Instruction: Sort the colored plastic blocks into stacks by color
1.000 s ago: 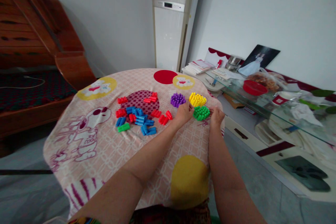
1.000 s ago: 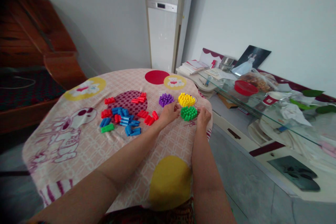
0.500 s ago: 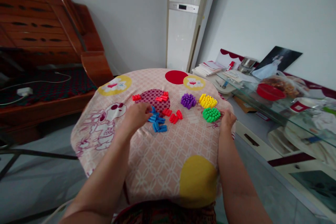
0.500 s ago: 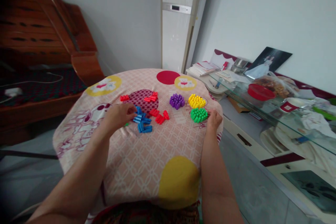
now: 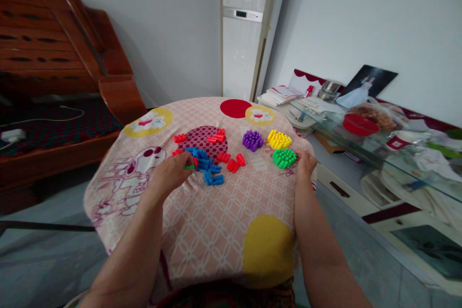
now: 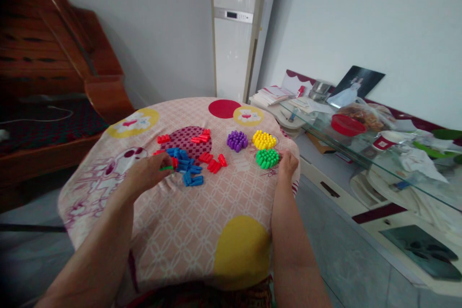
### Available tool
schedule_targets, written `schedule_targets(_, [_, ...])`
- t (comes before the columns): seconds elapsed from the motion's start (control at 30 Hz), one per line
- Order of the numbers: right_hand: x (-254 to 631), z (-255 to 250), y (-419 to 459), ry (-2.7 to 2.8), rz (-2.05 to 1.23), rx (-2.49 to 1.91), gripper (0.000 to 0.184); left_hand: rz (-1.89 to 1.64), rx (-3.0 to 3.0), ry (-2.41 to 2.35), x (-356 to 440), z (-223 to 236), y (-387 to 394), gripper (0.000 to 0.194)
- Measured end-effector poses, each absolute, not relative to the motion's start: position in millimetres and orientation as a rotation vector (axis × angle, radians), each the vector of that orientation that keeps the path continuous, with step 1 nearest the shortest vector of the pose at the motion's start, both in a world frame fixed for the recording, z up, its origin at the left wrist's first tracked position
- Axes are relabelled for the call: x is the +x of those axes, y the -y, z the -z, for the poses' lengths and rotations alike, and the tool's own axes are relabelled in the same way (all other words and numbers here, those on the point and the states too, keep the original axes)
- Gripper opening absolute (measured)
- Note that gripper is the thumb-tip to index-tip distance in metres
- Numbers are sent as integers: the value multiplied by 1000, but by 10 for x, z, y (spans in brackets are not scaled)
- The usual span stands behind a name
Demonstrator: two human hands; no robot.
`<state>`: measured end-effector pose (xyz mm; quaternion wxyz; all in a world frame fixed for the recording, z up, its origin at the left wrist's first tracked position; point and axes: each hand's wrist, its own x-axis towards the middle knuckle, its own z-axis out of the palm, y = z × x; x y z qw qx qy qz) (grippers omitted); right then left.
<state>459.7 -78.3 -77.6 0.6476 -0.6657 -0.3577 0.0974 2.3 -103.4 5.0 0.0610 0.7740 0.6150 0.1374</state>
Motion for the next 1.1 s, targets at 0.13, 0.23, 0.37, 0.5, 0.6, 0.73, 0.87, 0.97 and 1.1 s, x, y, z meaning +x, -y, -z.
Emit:
schedule_targets(0.13, [4568, 742, 810, 776, -210, -1530, 53, -669, 2282, -1676, 355, -368, 1039, 15])
schedule_targets(0.23, [4548, 734, 824, 781, -225, -1518, 54, -700, 2303, -1388, 777, -476, 1036, 16])
schedule_targets(0.37, [4550, 746, 814, 764, -239, -1513, 56, -648, 2440, -1065, 1462, -455, 1045, 21])
schedule_targets(0.5, [4547, 746, 797, 723, -266, -1524, 56, -618, 2516, -1002, 2130, -397, 1026, 22])
schedule_targets(0.6, [4520, 711, 815, 709, -297, -1508, 57, -565, 2595, -1002, 2571, -362, 1026, 23])
schedule_targets(0.73, [4483, 631, 878, 742, -222, -1542, 59, -506, 2672, -941, 3000, -288, 1058, 29])
schedule_targets(0.87, [4472, 576, 933, 797, -165, -1570, 65, -388, 2666, -980, 3219, -187, 1051, 32])
schedule_targets(0.97, [4476, 561, 954, 820, -151, -1597, 67, -351, 2655, -1027, 3287, -124, 1025, 34])
schedule_targets(1.1, [4482, 567, 945, 826, -134, -1629, 63, -454, 2640, -1059, 3266, -92, 1038, 34])
